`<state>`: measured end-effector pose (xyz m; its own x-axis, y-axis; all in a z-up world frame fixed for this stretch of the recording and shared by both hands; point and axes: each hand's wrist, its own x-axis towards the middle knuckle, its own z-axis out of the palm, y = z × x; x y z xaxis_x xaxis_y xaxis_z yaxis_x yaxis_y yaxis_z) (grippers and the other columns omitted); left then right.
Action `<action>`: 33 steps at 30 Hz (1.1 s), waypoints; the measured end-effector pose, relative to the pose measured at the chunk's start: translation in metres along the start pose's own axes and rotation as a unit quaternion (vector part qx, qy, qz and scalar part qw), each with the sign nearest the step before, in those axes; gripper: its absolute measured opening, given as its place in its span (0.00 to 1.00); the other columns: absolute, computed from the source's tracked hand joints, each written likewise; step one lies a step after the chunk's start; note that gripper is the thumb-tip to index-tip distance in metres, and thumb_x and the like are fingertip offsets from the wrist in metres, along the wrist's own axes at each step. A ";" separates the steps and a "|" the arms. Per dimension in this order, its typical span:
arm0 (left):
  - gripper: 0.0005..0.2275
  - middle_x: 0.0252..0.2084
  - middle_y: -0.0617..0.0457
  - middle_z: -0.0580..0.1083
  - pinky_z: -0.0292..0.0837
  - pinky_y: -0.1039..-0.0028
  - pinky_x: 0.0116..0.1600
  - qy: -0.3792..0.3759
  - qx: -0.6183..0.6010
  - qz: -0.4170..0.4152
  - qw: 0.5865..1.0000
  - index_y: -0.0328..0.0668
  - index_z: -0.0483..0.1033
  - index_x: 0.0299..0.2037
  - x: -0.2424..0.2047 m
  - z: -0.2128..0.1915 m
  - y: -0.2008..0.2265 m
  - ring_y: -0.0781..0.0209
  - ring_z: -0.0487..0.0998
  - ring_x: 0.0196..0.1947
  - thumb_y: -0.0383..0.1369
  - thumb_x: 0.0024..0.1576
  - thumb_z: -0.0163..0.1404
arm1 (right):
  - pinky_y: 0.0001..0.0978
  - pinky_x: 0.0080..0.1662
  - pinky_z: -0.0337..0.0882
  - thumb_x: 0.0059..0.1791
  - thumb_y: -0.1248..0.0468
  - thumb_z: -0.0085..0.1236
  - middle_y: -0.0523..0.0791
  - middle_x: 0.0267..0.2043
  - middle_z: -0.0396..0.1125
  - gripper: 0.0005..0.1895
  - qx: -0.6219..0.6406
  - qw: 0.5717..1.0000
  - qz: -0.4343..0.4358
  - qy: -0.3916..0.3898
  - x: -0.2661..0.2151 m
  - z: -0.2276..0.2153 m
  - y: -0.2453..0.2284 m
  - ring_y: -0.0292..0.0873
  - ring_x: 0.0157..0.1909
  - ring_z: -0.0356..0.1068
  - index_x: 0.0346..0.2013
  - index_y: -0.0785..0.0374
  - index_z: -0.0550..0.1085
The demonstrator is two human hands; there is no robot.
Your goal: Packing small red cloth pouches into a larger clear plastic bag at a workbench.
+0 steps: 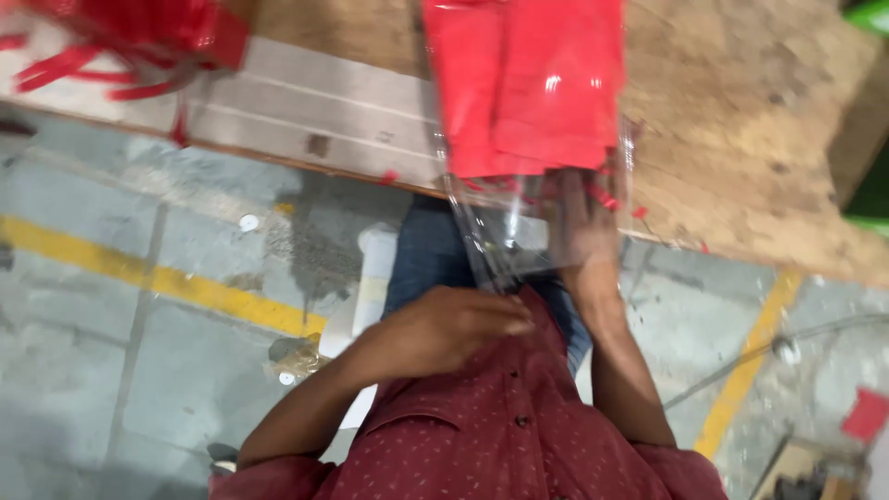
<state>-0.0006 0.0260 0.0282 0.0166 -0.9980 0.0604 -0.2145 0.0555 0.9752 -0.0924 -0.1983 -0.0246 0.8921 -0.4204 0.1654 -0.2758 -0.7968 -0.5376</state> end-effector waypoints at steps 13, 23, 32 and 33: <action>0.14 0.50 0.47 0.80 0.79 0.64 0.52 -0.039 0.058 -0.001 0.998 0.41 0.81 0.50 0.003 -0.047 0.026 0.48 0.82 0.50 0.24 0.53 0.58 | 0.57 0.73 0.57 0.49 0.80 0.53 0.66 0.77 0.47 0.38 -0.023 1.000 0.014 -0.002 -0.056 -0.009 0.009 0.69 0.79 0.47 0.74 0.64 0.58; 0.11 0.46 0.50 0.83 0.82 0.73 0.48 0.122 0.058 -0.045 0.990 0.43 0.81 0.54 0.000 -0.085 0.034 0.59 0.86 0.44 0.27 0.62 0.54 | 0.48 0.47 0.71 0.39 0.86 0.45 0.63 0.75 0.52 0.48 0.005 0.992 0.116 -0.040 -0.088 -0.024 0.001 0.65 0.55 0.62 0.74 0.62 0.58; 0.10 0.45 0.47 0.83 0.78 0.76 0.51 0.229 0.012 -0.070 0.971 0.34 0.79 0.54 0.018 -0.088 0.028 0.64 0.84 0.45 0.25 0.64 0.54 | 0.36 0.35 0.69 0.51 0.75 0.62 0.53 0.41 0.66 0.12 0.019 0.983 0.118 0.142 -0.091 -0.011 -0.006 0.47 0.35 0.69 0.50 0.68 0.76; 0.10 0.45 0.47 0.83 0.78 0.76 0.50 0.227 0.020 -0.081 0.970 0.33 0.80 0.54 0.017 -0.087 0.027 0.64 0.83 0.44 0.24 0.63 0.55 | 0.35 0.34 0.69 0.51 0.74 0.59 0.53 0.41 0.65 0.14 0.047 0.985 0.113 0.120 -0.089 -0.011 -0.007 0.46 0.34 0.69 0.52 0.70 0.76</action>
<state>0.0784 0.0127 0.0739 0.4804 -0.8770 0.0031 -0.2110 -0.1122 0.9710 -0.1743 -0.1604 -0.0266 0.6981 -0.6823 0.2171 -0.4133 -0.6316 -0.6559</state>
